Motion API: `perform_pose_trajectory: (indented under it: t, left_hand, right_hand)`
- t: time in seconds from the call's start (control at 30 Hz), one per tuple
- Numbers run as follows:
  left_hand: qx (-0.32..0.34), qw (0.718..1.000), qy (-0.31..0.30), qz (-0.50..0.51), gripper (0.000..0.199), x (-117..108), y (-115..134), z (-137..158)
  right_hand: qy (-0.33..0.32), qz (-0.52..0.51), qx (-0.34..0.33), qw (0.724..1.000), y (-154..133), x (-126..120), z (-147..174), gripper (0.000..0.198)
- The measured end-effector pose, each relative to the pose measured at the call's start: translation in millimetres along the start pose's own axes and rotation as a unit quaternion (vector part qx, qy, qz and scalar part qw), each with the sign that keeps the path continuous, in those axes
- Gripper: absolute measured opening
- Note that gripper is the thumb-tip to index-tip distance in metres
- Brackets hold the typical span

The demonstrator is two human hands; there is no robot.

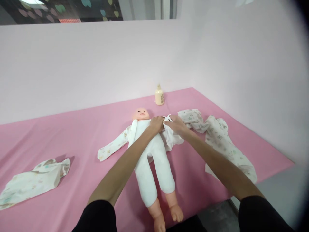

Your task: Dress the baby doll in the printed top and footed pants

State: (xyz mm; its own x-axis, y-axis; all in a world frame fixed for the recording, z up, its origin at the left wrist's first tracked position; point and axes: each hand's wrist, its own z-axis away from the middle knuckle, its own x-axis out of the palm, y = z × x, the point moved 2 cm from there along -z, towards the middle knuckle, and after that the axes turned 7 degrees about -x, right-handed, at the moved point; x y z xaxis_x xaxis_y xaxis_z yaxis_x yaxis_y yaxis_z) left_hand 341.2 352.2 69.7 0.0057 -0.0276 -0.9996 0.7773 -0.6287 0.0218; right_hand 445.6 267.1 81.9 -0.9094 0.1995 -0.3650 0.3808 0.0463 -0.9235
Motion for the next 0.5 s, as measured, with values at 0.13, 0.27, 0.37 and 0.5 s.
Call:
perform_pose_trajectory:
  t: [0.13, 0.27, 0.37, 0.5]
  left_hand:
    - [-0.001, 1.000, 0.024, 0.011, 0.029, -11, -23, 46]
    - [-0.112, 0.980, 0.157, 0.047, 0.046, -16, -55, 117]
    - [-0.238, 0.948, 0.164, 0.133, 0.058, -4, -75, 159]
    - [-0.305, 0.903, 0.122, 0.275, 0.055, 21, -87, 187]
  right_hand:
    - [-0.020, 0.008, 0.019, 1.000, -1, 3, -5, 0.022]
    - [0.016, 0.026, -0.007, 1.000, -6, 3, -4, 0.026]
    - [0.014, 0.020, -0.060, 0.998, -17, 25, -4, 0.023]
    - [-0.036, 0.015, -0.092, 0.995, -27, 63, 3, 0.013]
